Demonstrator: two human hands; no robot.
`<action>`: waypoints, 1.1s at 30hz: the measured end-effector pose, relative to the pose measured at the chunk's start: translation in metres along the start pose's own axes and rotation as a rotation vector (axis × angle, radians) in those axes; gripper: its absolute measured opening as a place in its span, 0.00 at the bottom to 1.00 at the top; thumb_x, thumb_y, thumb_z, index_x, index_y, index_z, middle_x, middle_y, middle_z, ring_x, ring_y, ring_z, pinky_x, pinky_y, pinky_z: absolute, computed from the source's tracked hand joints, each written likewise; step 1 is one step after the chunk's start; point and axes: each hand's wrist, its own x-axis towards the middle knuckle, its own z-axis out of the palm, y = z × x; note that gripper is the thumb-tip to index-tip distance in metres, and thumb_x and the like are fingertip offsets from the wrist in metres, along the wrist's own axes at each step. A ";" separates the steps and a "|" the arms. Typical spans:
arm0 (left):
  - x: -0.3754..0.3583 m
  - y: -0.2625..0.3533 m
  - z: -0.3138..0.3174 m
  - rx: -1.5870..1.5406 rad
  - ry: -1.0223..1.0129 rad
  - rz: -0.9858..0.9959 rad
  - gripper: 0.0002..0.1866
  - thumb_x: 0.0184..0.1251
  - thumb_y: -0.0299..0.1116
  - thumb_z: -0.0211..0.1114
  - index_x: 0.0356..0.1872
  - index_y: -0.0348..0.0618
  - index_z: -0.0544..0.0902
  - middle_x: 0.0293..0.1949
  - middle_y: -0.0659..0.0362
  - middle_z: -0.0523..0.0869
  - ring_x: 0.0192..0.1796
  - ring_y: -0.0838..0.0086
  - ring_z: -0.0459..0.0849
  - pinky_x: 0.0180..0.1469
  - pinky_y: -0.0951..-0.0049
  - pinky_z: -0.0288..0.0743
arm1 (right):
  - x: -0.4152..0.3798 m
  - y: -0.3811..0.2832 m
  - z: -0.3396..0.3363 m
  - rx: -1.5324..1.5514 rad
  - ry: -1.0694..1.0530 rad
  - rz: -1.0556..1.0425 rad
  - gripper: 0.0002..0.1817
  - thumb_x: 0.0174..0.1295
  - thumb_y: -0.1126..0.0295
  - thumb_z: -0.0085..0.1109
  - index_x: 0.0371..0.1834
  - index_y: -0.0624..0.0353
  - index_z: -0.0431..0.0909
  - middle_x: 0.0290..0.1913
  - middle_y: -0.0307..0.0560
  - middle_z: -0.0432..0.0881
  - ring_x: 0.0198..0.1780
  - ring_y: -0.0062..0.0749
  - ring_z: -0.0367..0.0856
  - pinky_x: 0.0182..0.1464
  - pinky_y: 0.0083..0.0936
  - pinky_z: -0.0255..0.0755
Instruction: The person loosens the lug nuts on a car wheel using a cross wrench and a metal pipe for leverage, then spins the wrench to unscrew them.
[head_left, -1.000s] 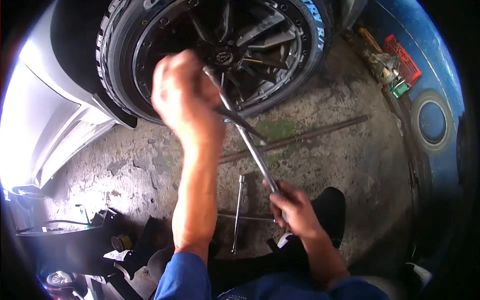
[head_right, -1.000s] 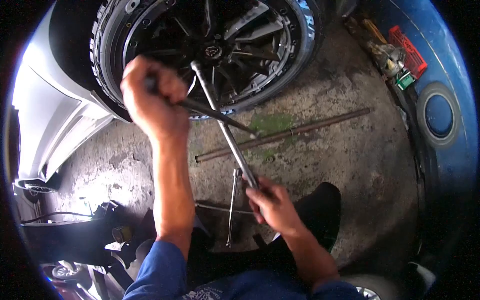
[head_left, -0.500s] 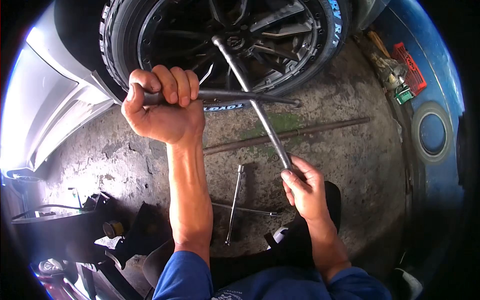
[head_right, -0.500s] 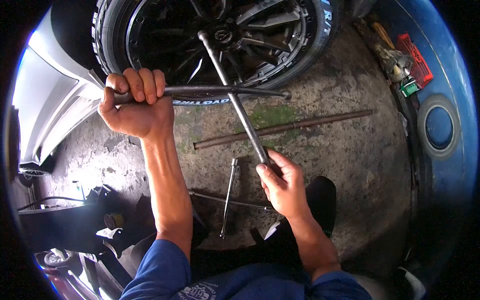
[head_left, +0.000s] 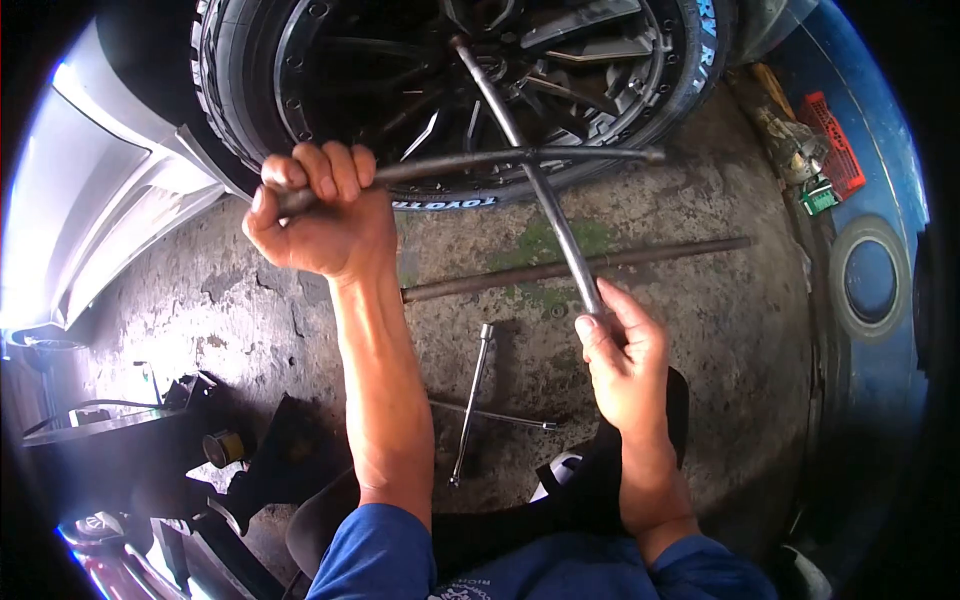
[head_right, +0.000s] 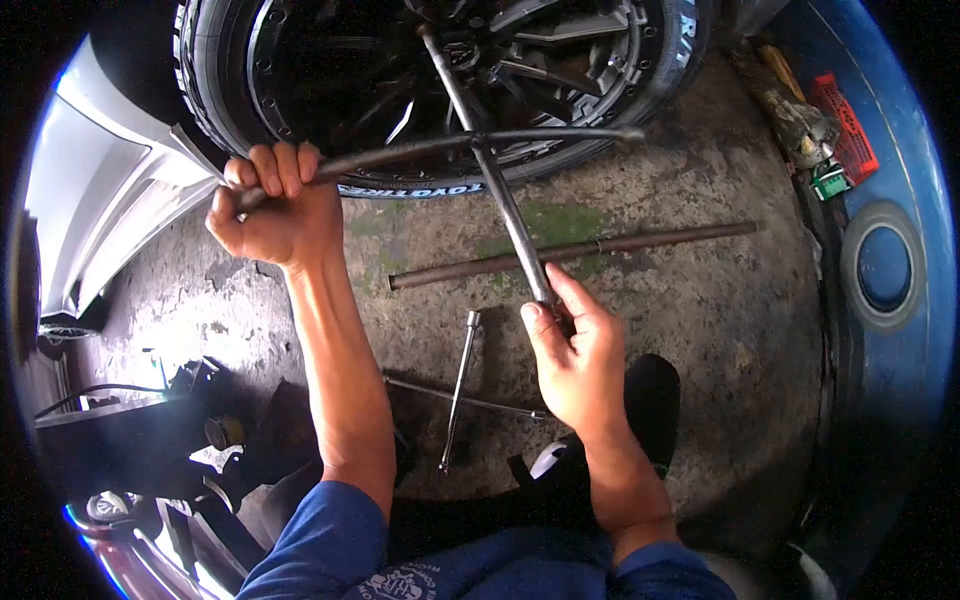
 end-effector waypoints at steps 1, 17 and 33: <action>-0.007 0.002 -0.007 -0.034 0.120 0.004 0.14 0.57 0.47 0.55 0.24 0.47 0.75 0.17 0.61 0.68 0.20 0.73 0.66 0.28 0.68 0.64 | -0.003 -0.003 0.002 -0.055 0.026 -0.037 0.19 0.64 0.75 0.61 0.58 0.68 0.75 0.25 0.34 0.74 0.25 0.12 0.69 0.28 0.14 0.65; -0.069 -0.039 -0.091 -0.324 0.862 -0.201 0.13 0.54 0.42 0.56 0.34 0.46 0.81 0.37 0.55 0.82 0.45 0.59 0.81 0.60 0.50 0.72 | -0.008 0.002 0.028 0.264 0.170 0.017 0.17 0.64 0.76 0.59 0.57 0.66 0.75 0.27 0.42 0.81 0.21 0.13 0.72 0.23 0.13 0.64; 0.044 0.012 0.031 0.075 0.163 -0.041 0.22 0.71 0.46 0.53 0.53 0.37 0.75 0.40 0.46 0.84 0.44 0.58 0.83 0.54 0.54 0.77 | -0.002 -0.042 0.014 0.741 0.036 0.216 0.17 0.64 0.74 0.56 0.57 0.63 0.75 0.27 0.53 0.81 0.14 0.24 0.73 0.13 0.15 0.60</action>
